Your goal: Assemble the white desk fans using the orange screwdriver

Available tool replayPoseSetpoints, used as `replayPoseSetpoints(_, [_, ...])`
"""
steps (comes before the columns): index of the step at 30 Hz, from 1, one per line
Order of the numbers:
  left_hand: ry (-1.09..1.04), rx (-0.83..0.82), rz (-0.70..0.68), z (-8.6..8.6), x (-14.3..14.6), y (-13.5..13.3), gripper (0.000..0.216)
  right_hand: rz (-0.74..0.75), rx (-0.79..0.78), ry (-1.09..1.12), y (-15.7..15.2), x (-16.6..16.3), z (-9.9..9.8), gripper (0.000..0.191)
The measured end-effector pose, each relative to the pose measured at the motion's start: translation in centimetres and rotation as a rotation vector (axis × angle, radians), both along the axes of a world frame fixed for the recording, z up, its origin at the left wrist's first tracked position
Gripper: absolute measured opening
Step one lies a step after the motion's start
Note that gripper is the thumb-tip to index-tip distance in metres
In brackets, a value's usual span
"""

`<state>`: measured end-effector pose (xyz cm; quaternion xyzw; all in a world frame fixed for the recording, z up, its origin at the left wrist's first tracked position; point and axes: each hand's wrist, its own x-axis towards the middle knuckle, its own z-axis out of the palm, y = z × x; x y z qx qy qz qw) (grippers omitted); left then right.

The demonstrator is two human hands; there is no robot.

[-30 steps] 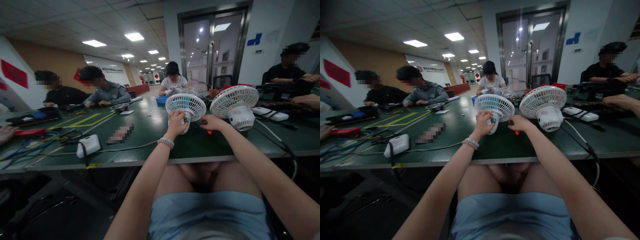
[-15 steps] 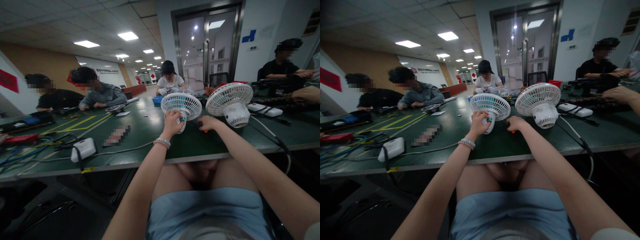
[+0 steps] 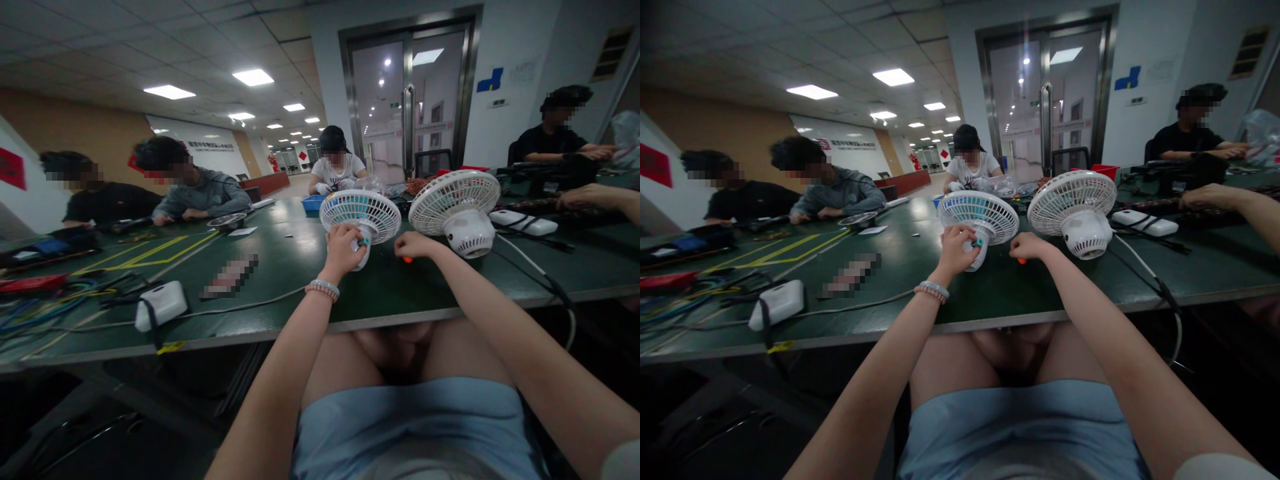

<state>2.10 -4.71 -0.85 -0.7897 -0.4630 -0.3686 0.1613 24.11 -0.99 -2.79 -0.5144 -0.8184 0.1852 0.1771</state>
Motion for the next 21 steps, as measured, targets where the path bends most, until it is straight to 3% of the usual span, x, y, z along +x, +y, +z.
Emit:
replayPoseSetpoints(6, [0.007,0.004,-0.003,0.1,-0.1,0.0,0.012,0.135,-0.212,0.621,-1.4,0.5,1.4,0.022])
replayPoseSetpoints(10, [0.009,0.007,0.000,0.2,-0.1,-0.1,0.010,0.089,-0.115,0.715,-1.8,1.0,2.3,0.028])
replayPoseSetpoints(12, [0.009,0.000,0.008,0.2,0.0,-0.1,0.010,0.016,0.052,0.618,-1.5,1.2,2.2,0.026])
replayPoseSetpoints(15, [0.012,-0.002,0.005,0.3,0.0,-0.1,0.010,-0.040,0.272,0.262,-1.0,0.9,1.5,0.018])
replayPoseSetpoints(18, [0.009,-0.003,0.003,0.3,0.0,0.0,0.010,0.033,0.300,-0.073,-0.8,0.1,0.6,0.017])
replayPoseSetpoints(21, [0.006,-0.003,0.005,0.2,0.0,0.1,0.011,0.095,0.268,-0.182,-0.7,-0.7,0.0,0.026])
